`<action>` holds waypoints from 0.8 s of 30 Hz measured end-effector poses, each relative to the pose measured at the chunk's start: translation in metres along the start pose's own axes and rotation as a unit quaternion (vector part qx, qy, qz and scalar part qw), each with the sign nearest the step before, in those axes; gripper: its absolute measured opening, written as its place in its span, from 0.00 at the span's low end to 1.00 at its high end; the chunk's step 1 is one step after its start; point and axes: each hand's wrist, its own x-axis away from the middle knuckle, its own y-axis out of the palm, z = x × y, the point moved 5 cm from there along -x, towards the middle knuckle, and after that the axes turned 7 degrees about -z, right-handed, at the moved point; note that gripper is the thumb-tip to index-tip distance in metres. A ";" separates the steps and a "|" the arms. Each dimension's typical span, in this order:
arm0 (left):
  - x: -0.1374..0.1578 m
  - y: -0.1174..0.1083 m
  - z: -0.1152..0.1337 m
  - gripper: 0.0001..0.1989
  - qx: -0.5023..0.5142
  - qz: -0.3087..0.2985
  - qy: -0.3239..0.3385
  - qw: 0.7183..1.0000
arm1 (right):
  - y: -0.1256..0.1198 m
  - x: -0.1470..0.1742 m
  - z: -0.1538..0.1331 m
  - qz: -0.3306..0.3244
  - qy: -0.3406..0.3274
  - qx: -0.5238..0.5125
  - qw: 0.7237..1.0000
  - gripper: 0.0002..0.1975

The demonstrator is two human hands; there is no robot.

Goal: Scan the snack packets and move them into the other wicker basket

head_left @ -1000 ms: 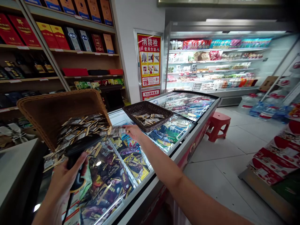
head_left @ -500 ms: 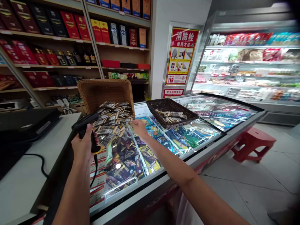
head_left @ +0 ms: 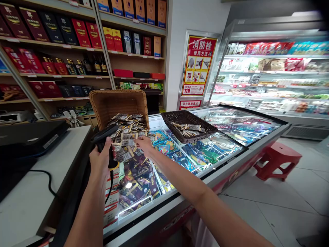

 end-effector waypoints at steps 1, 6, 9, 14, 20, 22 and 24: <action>0.000 0.002 -0.001 0.30 -0.004 -0.009 -0.003 1.000 | -0.016 0.001 -0.005 0.006 -0.005 -0.025 1.000 0.13; 0.001 0.013 -0.012 0.34 -0.082 -0.096 0.003 0.992 | -0.094 0.003 -0.028 0.109 -0.078 -0.081 0.988 0.09; 0.006 0.024 -0.020 0.31 -0.155 -0.183 0.015 0.971 | -0.116 0.004 -0.034 0.137 -0.107 -0.091 0.980 0.10; 0.017 0.039 -0.026 0.30 -0.213 -0.262 0.004 0.941 | -0.123 0.007 -0.043 0.156 -0.150 -0.101 0.971 0.12; 0.021 0.042 -0.027 0.30 -0.224 -0.261 -0.003 0.939 | -0.137 0.002 -0.043 0.203 -0.153 -0.110 0.961 0.15; 0.019 0.042 -0.029 0.30 -0.223 -0.261 -0.003 0.939 | -0.140 0.000 -0.042 0.216 -0.149 -0.107 0.959 0.15; 0.018 0.042 -0.030 0.29 -0.225 -0.261 0.003 0.939 | -0.141 -0.001 -0.041 0.220 -0.140 -0.106 0.959 0.15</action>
